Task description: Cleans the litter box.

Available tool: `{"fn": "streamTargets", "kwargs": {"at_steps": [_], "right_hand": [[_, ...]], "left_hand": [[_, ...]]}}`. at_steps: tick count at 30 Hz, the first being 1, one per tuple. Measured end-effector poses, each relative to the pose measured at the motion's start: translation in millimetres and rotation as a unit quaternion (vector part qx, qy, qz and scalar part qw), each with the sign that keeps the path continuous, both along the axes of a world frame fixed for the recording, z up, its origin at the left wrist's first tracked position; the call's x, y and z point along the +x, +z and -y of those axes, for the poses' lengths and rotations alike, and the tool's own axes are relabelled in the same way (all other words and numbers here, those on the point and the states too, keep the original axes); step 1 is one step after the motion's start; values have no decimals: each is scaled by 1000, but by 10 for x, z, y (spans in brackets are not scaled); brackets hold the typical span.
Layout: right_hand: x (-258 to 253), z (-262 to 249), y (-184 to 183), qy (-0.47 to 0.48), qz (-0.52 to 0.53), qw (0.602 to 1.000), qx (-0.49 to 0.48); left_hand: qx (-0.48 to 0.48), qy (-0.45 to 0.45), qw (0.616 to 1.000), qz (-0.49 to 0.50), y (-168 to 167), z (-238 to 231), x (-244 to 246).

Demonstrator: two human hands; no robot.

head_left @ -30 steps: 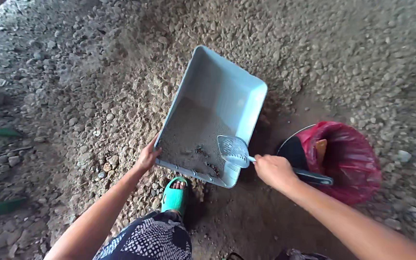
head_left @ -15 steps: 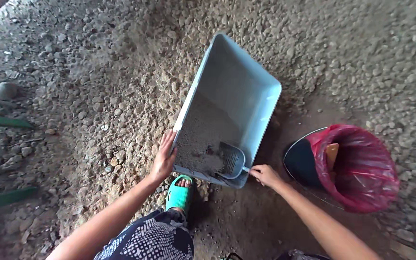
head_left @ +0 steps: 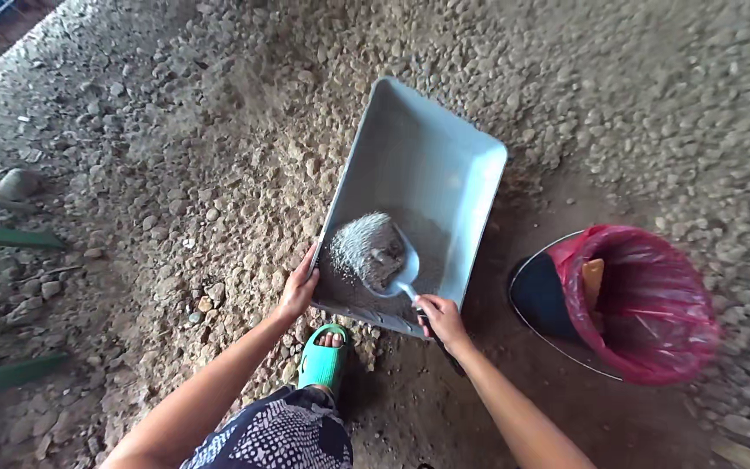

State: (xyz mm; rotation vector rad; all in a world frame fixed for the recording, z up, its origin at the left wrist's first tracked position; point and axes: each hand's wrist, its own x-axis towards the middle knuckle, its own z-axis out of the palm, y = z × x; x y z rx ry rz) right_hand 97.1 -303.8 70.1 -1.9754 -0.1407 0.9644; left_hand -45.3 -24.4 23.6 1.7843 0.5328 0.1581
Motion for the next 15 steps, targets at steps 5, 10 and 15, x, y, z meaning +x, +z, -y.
{"fn": "streamTargets", "kwargs": {"at_steps": [5, 10, 15], "right_hand": [[238, 304, 79, -17, 118, 988, -93], [218, 387, 96, -6, 135, 984, -112], [110, 280, 22, -7, 98, 989, -115]], "left_hand": [[-122, 92, 984, -96, -473, -91, -58], [-283, 310, 896, -144, -266, 514, -136], [-379, 337, 837, -204, -277, 845, 8]]}}
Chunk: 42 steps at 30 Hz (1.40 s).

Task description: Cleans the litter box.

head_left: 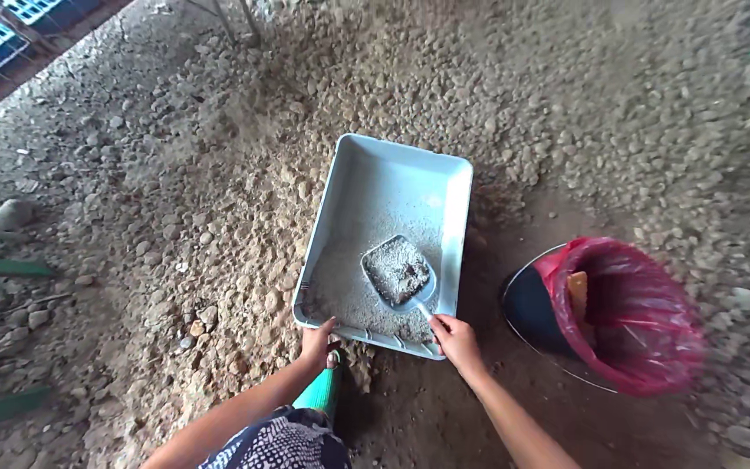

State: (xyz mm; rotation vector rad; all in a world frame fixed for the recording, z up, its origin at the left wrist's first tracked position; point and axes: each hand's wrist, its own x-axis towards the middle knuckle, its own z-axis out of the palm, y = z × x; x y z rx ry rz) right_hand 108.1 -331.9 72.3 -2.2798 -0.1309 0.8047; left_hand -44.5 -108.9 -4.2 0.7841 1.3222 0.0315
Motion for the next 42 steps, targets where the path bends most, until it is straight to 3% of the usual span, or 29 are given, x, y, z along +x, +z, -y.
{"fn": "streamTargets", "kwargs": {"at_steps": [5, 9, 15, 20, 24, 29, 33, 36, 39, 42], "right_hand": [[24, 5, 18, 58, 12, 995, -74], [15, -73, 155, 141, -50, 979, -138], [-16, -614, 272, 188, -74, 976, -77], [109, -956, 427, 182, -47, 982, 14], [-27, -1173, 278, 122, -91, 982, 115], [-64, -968, -77, 59, -97, 989, 99], [-68, -541, -5, 28, -31, 996, 78], [-91, -344, -8, 34, 41, 997, 55], [-21, -266, 93, 26, -7, 999, 22], [-40, -241, 72, -9, 10, 1000, 22]], "left_hand": [[153, -17, 987, 49, 88, -556, 123], [239, -82, 966, 61, 586, -983, 186], [373, -194, 903, 94, 1168, -871, 232], [440, -181, 868, 143, 1086, -750, 267], [365, -197, 902, 117, 1086, -709, 271], [202, -121, 968, 85, 622, -889, 288], [115, -70, 990, 49, 257, -909, 241], [100, -68, 990, 71, 103, -669, 134], [54, -104, 991, 58, 108, -159, 58], [-12, -115, 993, 36, 37, 105, 101]]}}
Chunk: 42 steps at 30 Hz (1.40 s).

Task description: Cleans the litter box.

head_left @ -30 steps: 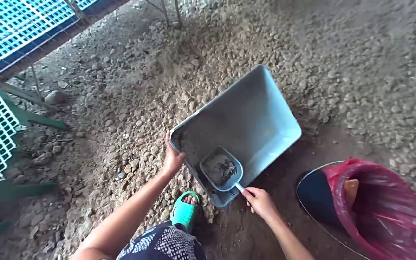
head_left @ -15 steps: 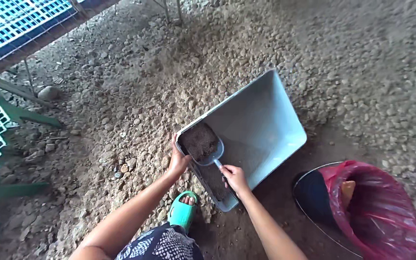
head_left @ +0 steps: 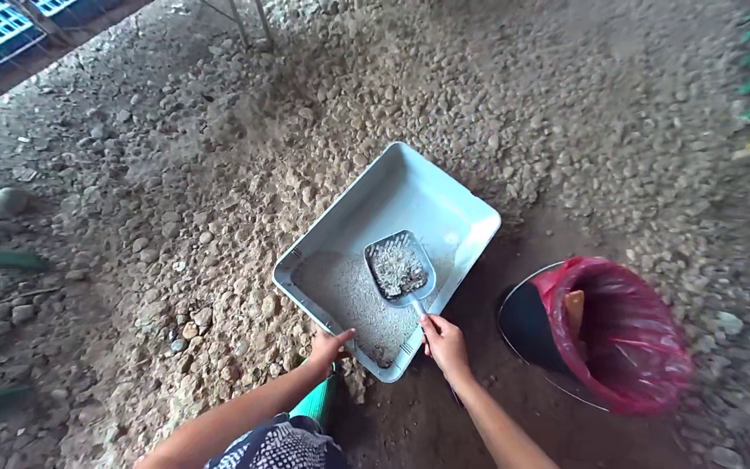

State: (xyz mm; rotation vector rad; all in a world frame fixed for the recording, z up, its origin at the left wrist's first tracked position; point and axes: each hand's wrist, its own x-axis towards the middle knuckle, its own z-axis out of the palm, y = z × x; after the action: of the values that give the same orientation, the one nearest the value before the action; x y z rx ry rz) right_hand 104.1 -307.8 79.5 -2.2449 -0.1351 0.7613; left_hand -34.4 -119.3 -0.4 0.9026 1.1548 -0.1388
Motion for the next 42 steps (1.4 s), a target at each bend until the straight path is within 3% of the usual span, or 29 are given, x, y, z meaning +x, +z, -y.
{"fn": "streamTargets", "kwargs": {"at_steps": [3, 7, 16, 20, 27, 32, 35, 37, 39, 42], "right_hand": [[1, 44, 32, 37, -15, 999, -21], [31, 55, 12, 46, -3, 998, -39], [-4, 90, 178, 58, -100, 993, -19], [-26, 115, 439, 57, -140, 988, 27], [67, 388, 1036, 30, -133, 986, 91], [199, 929, 1475, -71, -83, 986, 127], [304, 1439, 1744, -168, -44, 976, 128], [370, 1837, 1890, -232, -15, 964, 131], [433, 2227, 1999, -283, 7, 951, 126], [508, 2706, 1981, -326, 62, 943, 26]], "left_hand": [[-4, -13, 1000, -20, -167, -37, 20], [9, -24, 1000, -6, -63, -137, 15], [153, -154, 976, 6, 143, -971, -340], [195, -196, 961, 10, 240, -1271, -275], [236, -356, 904, -9, 370, -1814, 452], [317, -405, 857, 33, 186, -1847, 1047], [310, -363, 875, 79, 206, -1868, 973], [347, -319, 879, 69, 66, -1950, 661], [344, -217, 911, 63, -82, -1920, 223], [237, -26, 970, 49, -129, -1471, -267]]}}
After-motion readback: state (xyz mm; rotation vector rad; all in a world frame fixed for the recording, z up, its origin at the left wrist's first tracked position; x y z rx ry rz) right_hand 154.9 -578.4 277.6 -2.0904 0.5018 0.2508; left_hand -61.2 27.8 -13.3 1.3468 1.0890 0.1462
